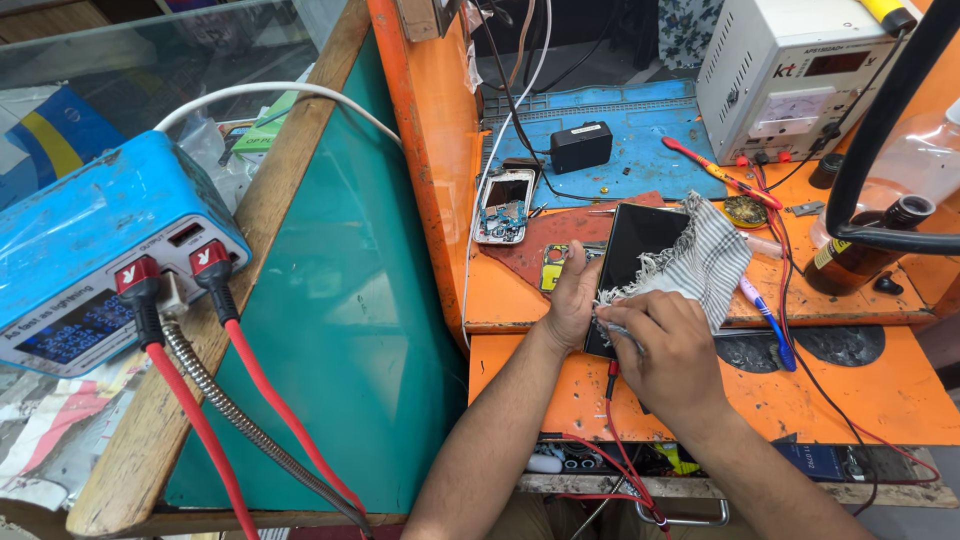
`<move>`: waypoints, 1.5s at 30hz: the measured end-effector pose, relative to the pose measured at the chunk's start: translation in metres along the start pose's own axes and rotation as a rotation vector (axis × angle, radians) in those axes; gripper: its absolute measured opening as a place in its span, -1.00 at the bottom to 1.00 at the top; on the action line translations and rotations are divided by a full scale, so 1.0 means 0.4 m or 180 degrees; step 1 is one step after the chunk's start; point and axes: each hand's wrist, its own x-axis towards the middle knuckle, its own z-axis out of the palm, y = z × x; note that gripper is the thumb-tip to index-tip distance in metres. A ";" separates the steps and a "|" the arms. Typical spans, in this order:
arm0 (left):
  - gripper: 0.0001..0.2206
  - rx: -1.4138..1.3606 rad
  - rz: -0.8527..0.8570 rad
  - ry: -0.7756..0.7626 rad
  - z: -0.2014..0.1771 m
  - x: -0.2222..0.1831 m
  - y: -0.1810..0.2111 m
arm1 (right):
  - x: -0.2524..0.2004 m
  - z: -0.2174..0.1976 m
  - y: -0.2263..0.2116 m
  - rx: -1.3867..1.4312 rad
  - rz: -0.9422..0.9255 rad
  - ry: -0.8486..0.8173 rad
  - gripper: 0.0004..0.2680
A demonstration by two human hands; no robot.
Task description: The person wipes the internal battery and circuit board of a disassembled phone with a cloth, connects a cable to the charging port, and then wipes the front screen of the phone.
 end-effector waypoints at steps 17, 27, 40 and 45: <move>-0.15 -0.0474 -0.0137 -0.0411 -0.018 0.002 -0.025 | 0.093 0.005 0.068 -0.0076 0.0061 0.0500 -0.87; -0.13 -0.0105 -0.0156 -0.0024 -0.009 0.002 -0.013 | 0.018 0.004 0.031 0.0010 -0.0131 0.0100 -0.81; -0.04 0.0613 0.0225 -0.0163 -0.006 0.006 -0.017 | 0.086 0.008 0.085 -0.0120 -0.0001 0.0424 -0.82; -0.14 -0.0629 -0.0148 -0.0922 0.011 0.001 -0.002 | 0.146 0.000 0.127 0.0134 0.0213 0.0529 -0.87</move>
